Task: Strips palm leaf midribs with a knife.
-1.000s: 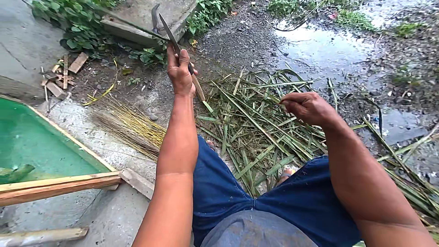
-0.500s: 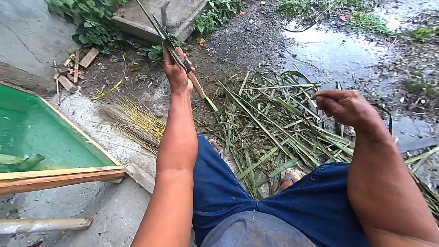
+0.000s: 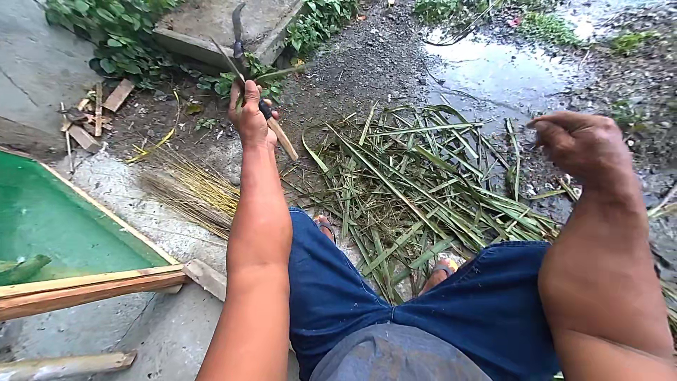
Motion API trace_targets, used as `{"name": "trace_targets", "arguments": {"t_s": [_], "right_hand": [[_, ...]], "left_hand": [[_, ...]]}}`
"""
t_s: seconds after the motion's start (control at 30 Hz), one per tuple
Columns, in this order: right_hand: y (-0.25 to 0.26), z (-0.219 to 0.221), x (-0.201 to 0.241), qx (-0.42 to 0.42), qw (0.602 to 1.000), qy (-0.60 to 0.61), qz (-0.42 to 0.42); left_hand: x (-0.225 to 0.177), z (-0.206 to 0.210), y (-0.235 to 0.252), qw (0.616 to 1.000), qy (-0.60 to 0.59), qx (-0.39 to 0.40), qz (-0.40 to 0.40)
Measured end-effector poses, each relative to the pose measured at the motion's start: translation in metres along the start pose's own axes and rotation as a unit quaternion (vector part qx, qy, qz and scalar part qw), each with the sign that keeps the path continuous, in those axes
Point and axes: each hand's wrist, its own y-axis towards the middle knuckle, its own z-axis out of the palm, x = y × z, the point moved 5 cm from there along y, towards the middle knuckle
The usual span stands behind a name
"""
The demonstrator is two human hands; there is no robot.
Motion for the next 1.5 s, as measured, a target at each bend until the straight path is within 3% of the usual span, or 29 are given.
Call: {"name": "trace_targets", "arguments": {"t_s": [0.17, 0.4, 0.47, 0.5, 0.63, 0.67, 0.8, 0.87, 1.03, 1.27, 1.5], "right_hand": [[-0.006, -0.049, -0.070, -0.185, 0.971, 0.052, 0.145], [-0.034, -0.097, -0.168, -0.357, 0.904, 0.124, 0.200], [-0.038, -0.093, -0.147, -0.330, 0.913, 0.114, 0.210], [-0.037, -0.087, -0.130, -0.290, 0.929, 0.094, 0.209], [-0.019, -0.049, -0.072, -0.120, 0.975, 0.034, 0.183], [-0.014, -0.039, -0.067, -0.092, 0.979, 0.026, 0.178], [0.001, -0.007, -0.048, -0.009, 0.991, 0.037, 0.131], [0.005, 0.006, -0.034, 0.023, 0.993, 0.047, 0.104], [0.011, 0.031, 0.000, 0.077, 0.994, 0.076, 0.019], [0.010, 0.045, 0.006, 0.114, 0.991, 0.060, -0.018], [0.011, 0.041, -0.017, 0.126, 0.991, 0.044, -0.005]], "left_hand": [[0.019, -0.032, 0.008, 0.983, 0.074, -0.158, -0.063], [0.059, -0.072, 0.019, 0.950, 0.211, -0.202, -0.111], [0.069, -0.068, 0.016, 0.939, 0.274, -0.132, -0.158], [0.074, -0.058, 0.010, 0.926, 0.322, -0.061, -0.187], [0.094, 0.004, -0.018, 0.766, 0.519, 0.277, -0.259], [0.095, 0.018, -0.023, 0.755, 0.509, 0.325, -0.256], [0.061, 0.063, -0.044, 0.830, 0.263, 0.431, -0.237], [0.049, 0.074, -0.055, 0.837, 0.181, 0.462, -0.231], [0.047, 0.089, -0.070, 0.827, 0.102, 0.500, -0.237], [0.039, 0.082, -0.055, 0.859, -0.083, 0.472, -0.181], [0.020, 0.050, -0.030, 0.903, -0.117, 0.394, -0.128]]}}
